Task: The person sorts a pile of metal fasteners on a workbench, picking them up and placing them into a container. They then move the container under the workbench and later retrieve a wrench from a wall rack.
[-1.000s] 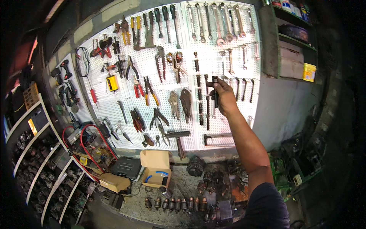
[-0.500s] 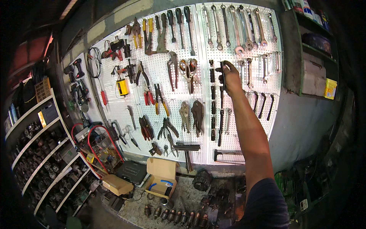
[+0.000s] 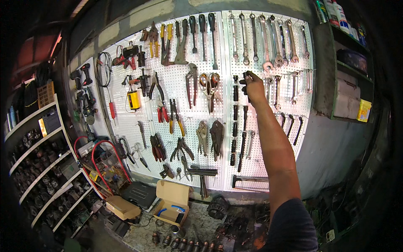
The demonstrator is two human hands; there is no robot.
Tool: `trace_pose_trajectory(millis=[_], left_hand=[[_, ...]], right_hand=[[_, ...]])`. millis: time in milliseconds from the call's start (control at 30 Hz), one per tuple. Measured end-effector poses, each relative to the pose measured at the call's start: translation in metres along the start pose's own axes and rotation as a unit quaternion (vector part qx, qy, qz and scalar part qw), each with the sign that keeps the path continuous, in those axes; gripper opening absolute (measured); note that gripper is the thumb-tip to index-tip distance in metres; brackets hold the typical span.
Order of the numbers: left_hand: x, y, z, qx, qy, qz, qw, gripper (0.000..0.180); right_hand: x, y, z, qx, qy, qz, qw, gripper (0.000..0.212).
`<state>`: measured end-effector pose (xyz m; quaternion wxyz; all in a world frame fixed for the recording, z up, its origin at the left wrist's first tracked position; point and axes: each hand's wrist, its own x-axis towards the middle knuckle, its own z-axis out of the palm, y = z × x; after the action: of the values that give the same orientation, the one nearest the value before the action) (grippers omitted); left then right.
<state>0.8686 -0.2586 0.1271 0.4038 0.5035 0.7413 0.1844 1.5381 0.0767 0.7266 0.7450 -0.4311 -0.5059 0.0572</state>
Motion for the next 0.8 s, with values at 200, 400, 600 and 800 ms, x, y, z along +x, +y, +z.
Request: trace_pose_trajectory(millis=[200,400,600,800], left_hand=[[0.007,0.001,-0.001,0.002,-0.006,-0.004,1.000,0.058],[0.009,-0.003,-0.001,0.000,-0.009,-0.008,1.000,0.060],[0.012,-0.003,-0.002,0.008,-0.012,-0.010,1.000,0.061],[0.012,-0.005,-0.003,0.008,-0.010,-0.013,1.000,0.063]], right_hand=[[-0.003,-0.010,0.000,-0.031,0.046,-0.034,0.998,0.043],[-0.008,-0.017,-0.015,-0.020,0.056,-0.075,0.995,0.042],[-0.004,-0.011,-0.010,-0.070,0.012,-0.042,0.997,0.042],[0.004,-0.008,-0.002,-0.098,0.024,-0.047,0.994,0.043]])
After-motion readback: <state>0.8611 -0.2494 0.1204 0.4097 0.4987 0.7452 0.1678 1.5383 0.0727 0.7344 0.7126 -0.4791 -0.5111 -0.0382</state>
